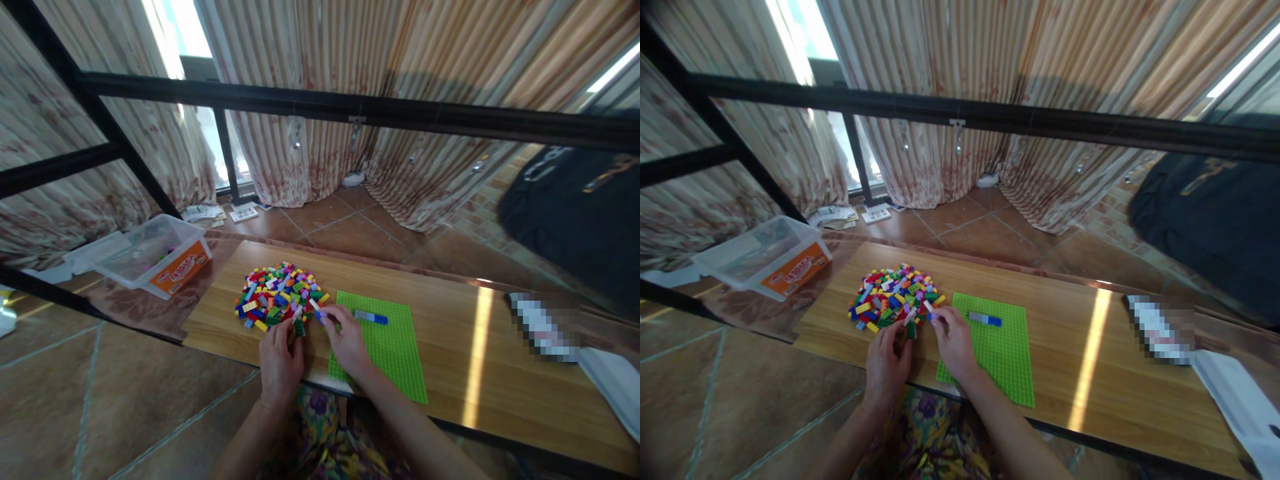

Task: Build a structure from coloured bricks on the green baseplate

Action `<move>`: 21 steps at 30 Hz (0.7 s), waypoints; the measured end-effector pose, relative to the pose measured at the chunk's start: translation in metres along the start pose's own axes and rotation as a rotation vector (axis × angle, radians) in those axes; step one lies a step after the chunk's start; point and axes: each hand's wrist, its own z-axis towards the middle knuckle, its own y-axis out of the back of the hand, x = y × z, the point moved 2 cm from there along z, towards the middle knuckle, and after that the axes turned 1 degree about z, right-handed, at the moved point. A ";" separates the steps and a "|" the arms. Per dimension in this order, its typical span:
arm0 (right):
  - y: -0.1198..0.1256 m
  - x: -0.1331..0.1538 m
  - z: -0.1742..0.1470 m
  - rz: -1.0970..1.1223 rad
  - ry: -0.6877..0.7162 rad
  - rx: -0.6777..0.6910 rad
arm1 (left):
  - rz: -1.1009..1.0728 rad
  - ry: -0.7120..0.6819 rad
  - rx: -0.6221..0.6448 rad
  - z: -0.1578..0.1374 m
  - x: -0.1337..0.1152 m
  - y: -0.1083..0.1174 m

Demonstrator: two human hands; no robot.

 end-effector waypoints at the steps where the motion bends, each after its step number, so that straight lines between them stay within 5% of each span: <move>1: 0.002 -0.001 -0.001 0.046 -0.036 -0.017 | -0.019 -0.004 -0.009 0.000 -0.001 0.000; 8: 0.004 0.003 -0.006 0.376 -0.298 -0.103 | -0.303 0.004 0.060 0.003 -0.020 -0.008; 15: 0.006 0.025 -0.020 0.514 -0.280 -0.061 | -0.702 0.244 0.252 0.014 -0.038 -0.009; 21: 0.010 0.024 -0.020 0.542 -0.356 -0.132 | -0.777 0.253 0.262 0.009 -0.039 -0.009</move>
